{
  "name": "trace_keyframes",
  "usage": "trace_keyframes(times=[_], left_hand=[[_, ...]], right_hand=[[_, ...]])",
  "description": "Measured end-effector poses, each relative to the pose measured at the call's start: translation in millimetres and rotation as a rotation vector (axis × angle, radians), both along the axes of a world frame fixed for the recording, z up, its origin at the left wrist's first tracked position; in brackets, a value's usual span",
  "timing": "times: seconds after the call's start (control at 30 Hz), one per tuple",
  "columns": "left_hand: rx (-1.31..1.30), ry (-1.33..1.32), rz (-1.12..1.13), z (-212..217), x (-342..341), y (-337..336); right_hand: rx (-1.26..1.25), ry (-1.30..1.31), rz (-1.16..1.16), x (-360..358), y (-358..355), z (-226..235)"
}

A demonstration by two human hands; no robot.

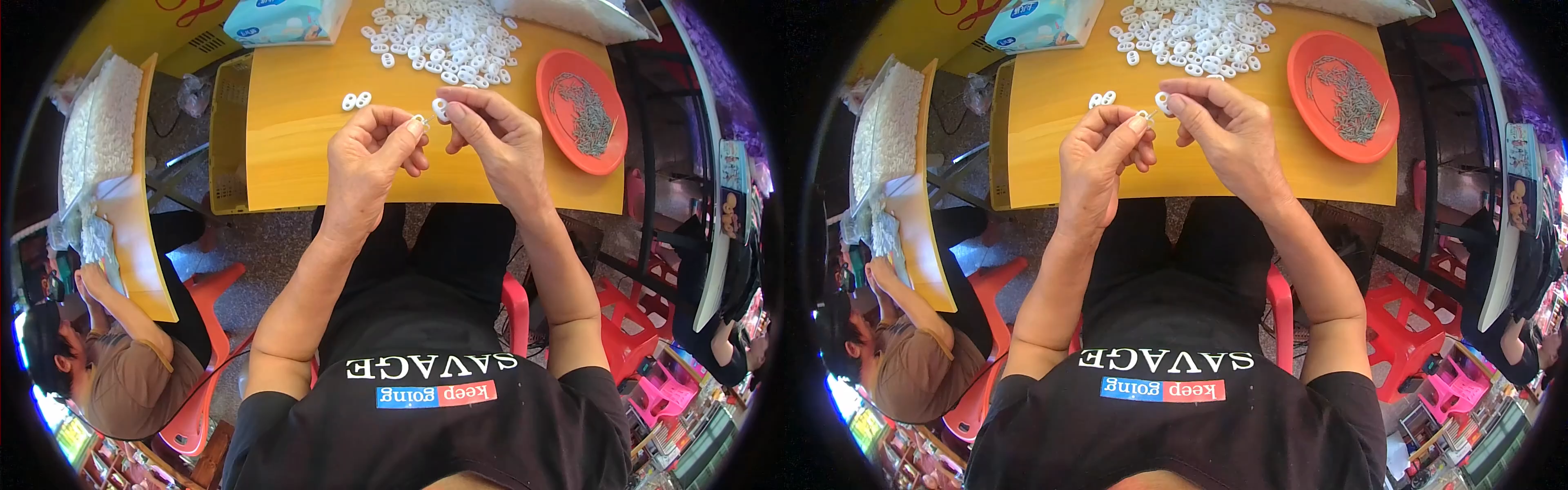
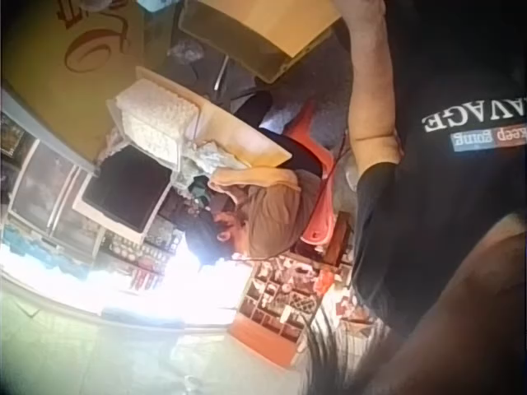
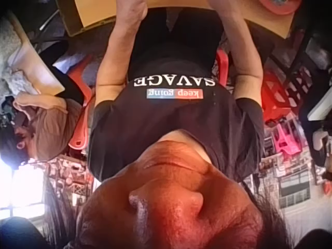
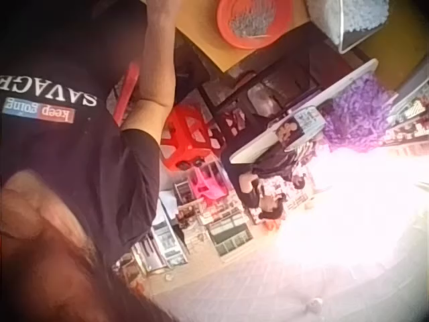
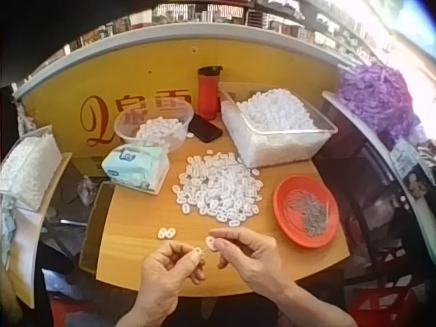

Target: Assembling small white plastic toggles with metal loops at a workbench.

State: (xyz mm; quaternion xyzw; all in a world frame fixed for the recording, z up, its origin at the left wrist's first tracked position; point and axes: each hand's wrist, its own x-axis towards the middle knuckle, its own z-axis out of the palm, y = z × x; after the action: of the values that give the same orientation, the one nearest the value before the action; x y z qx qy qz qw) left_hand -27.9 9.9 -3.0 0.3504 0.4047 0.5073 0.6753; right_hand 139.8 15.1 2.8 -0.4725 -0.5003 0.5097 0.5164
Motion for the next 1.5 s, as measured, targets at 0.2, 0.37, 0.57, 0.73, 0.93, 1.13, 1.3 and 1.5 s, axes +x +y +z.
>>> trace_keyframes(times=[0.2, 0.37, 0.57, 0.73, 0.93, 1.13, 1.3, 1.5], left_hand=[[0.004, 0.002, 0.007, 0.7, -0.5, -1.0], [0.01, -0.003, 0.009, -0.4, -0.7, -1.0], [0.003, 0.007, 0.006, -0.5, -0.1, -1.7], [0.013, 0.004, 0.01, -0.1, 1.5, -2.4], [0.008, -0.02, 0.018, 1.2, 2.9, -3.0], [0.012, -0.041, 0.043, -2.2, 6.6, -4.5], [0.023, -0.006, 0.048, -8.6, 3.9, -7.6], [0.196, 0.006, 0.004, -23.7, -4.8, -14.5]], right_hand=[[-0.006, -0.039, 0.036, -2.1, -2.9, 2.7], [0.063, -0.1, -0.017, -4.7, -3.9, 0.1], [0.078, -0.116, -0.017, -5.3, -5.0, -0.7], [0.097, -0.14, -0.005, -8.0, -6.6, -1.1], [0.116, -0.131, -0.018, -11.1, -7.7, -0.8], [0.156, -0.112, -0.041, -15.2, -8.7, -12.3], [0.049, -0.046, 0.001, -11.9, -8.3, -11.7], [-0.128, 0.265, 0.174, -4.7, -7.5, -2.5]])
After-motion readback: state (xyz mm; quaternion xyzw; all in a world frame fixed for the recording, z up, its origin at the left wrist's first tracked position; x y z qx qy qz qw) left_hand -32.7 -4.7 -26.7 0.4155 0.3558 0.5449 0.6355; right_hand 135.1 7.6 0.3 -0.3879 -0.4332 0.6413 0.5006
